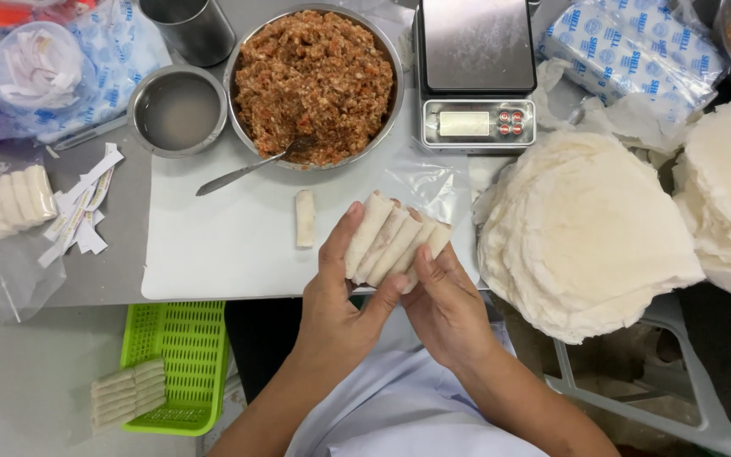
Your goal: Preparing spring rolls by rolling filling in wrappers and then packing them into plastic bags.
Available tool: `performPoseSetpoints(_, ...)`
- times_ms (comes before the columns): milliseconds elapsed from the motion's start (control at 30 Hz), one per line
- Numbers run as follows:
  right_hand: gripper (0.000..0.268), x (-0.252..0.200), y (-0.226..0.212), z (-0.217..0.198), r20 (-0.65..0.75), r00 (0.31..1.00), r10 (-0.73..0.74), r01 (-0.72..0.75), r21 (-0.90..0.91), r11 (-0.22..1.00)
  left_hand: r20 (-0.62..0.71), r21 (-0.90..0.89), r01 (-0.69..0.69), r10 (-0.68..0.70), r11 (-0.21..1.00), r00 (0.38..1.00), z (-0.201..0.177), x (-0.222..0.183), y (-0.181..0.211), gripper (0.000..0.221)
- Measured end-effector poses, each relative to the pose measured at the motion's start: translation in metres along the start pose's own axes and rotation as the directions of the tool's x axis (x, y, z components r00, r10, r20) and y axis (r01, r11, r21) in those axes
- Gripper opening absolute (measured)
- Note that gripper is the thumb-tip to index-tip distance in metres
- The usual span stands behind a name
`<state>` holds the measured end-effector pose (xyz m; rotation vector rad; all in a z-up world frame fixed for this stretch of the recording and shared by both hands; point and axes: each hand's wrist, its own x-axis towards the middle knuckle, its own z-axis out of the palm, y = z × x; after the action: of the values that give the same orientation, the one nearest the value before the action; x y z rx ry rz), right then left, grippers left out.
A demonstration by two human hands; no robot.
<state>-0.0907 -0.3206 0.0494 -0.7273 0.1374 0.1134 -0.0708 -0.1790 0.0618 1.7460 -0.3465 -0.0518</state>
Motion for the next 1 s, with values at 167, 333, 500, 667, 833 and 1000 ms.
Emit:
performPoseSetpoints(167, 0.062, 0.007, 0.008, -0.001, 0.012, 1.000, 0.025, -0.025, 0.011, 1.000, -0.033, -0.101, 0.123, -0.127, 0.987, 0.991, 0.000, 0.002, 0.002, 0.075)
performPoseSetpoints(333, 0.060, 0.010, 0.015, -0.007, 0.055, 0.997, 0.053, -0.057, 0.068, 0.996, -0.004, -0.222, 0.215, -0.222, 0.951, 0.975, -0.009, 0.007, 0.002, 0.075)
performPoseSetpoints(500, 0.064, 0.015, 0.021, -0.012, 0.096, 0.995, -0.024, 0.038, -0.154, 0.987, -0.056, -0.269, 0.059, -0.077, 0.961, 0.995, -0.007, 0.008, -0.009, 0.080)
performPoseSetpoints(667, 0.065, 0.013, 0.020, -0.009, 0.077, 0.997, -0.013, 0.024, -0.150, 0.988, -0.085, -0.155, 0.023, -0.037, 0.988, 0.996, -0.004, 0.003, -0.016, 0.077)
performPoseSetpoints(833, 0.073, 0.018, 0.017, -0.006, 0.028, 0.999, 0.035, -0.028, -0.212, 0.977, -0.091, -0.028, 0.016, -0.018, 0.999, 0.996, 0.002, 0.001, -0.021, 0.077)
performPoseSetpoints(1000, 0.077, 0.020, 0.005, 0.020, -0.051, 0.997, 0.050, -0.057, -0.159, 0.986, -0.056, 0.012, 0.025, -0.024, 1.000, 0.998, 0.002, 0.014, -0.006, 0.079)
